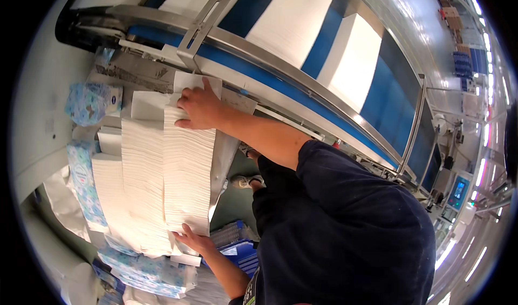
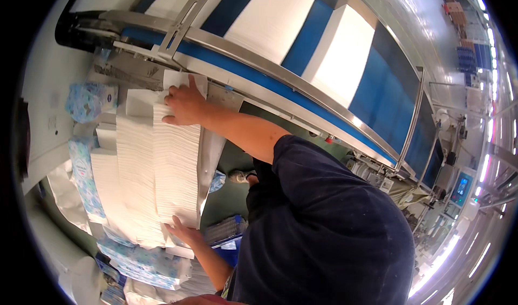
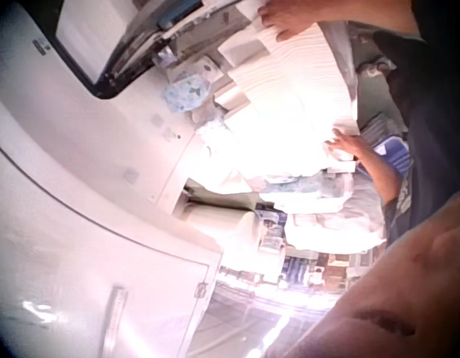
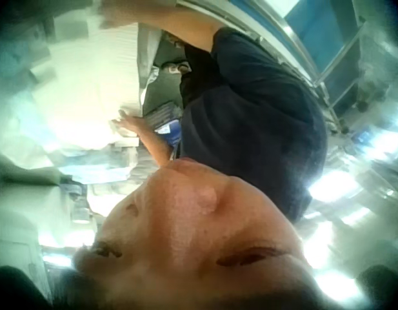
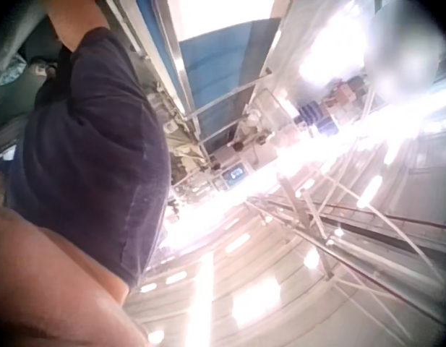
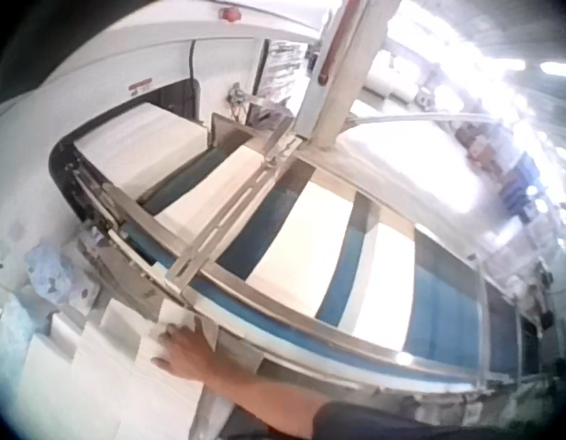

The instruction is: The person operates a control panel on a production line and then picks up stacks of white tissues and places them onto a moving blue conveyor belt for packaging.

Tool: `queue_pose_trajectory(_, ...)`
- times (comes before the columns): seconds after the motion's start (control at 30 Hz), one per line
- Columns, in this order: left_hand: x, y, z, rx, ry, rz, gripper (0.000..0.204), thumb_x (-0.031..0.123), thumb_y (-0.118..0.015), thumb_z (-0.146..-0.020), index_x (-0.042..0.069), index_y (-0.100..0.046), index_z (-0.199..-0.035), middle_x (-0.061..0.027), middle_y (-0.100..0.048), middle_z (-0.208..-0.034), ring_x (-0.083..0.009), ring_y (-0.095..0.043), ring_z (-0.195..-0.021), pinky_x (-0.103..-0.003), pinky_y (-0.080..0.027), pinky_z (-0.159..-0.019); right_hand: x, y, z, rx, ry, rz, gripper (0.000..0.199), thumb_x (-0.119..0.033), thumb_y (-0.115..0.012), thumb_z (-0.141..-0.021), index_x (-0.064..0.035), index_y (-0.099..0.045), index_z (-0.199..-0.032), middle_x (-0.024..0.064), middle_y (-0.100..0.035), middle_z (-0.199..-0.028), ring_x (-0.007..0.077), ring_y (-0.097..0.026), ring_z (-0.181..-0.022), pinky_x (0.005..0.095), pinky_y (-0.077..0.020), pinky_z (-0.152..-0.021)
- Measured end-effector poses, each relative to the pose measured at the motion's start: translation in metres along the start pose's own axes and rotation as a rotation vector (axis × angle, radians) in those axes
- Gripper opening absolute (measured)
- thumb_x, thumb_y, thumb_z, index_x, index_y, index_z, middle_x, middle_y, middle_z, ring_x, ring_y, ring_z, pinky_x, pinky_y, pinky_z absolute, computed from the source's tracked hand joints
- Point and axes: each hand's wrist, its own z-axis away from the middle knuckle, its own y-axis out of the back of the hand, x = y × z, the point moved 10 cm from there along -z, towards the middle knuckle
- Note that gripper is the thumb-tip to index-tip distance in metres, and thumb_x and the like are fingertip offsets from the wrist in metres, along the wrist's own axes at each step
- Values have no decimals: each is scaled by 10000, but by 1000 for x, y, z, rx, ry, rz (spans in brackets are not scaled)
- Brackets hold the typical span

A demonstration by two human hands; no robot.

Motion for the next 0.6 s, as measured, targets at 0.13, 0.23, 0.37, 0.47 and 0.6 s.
queue_pose_trajectory(0.13,20,-11,9,-58,-50,-117,936,444,-613,-955,-57,-124,-1575,-276,-229,-1590,-376,-336,-1425,-468,-289,-1177,-13,4,11,85,57,-125,500,-470,-739,-793,-101,-711,-1130,97,-584,-1219,313,-619,-1028,533,-495,-888)
queue_pose_trajectory(0.23,12,-2,7,-20,-33,-219,927,450,-581,-967,-94,-120,-1561,-287,-213,-1594,-383,-328,-1430,-465,-281,-1180,-14,22,15,171,20,-44,552,-392,-757,-799,-70,-657,-1236,153,-530,-1301,330,-589,-1080,465,-520,-841)
queue_pose_trajectory(0.37,-14,34,-2,-11,-98,-436,939,398,-615,-948,-35,-78,-1585,-276,-214,-1597,-385,-328,-1433,-488,-286,-1177,-32,31,29,201,71,64,611,-367,-743,-829,-44,-591,-1325,198,-458,-1412,373,-522,-1223,444,-474,-1004)
queue_pose_trajectory(0.47,28,3,30,61,21,-370,982,424,-641,-928,-25,-68,-1589,-261,-192,-1614,-400,-311,-1445,-508,-275,-1183,-33,71,51,294,123,-110,575,-304,-746,-838,-47,-586,-1326,204,-440,-1441,396,-467,-1291,460,-418,-1087)
queue_pose_trajectory(0.6,46,-4,49,-19,-154,-451,950,478,-644,-934,15,-138,-1590,-239,-167,-1633,-428,-269,-1467,-538,-270,-1177,-20,124,119,420,235,-442,508,-185,-746,-825,-38,-586,-1285,167,-472,-1423,377,-453,-1319,479,-422,-1090)
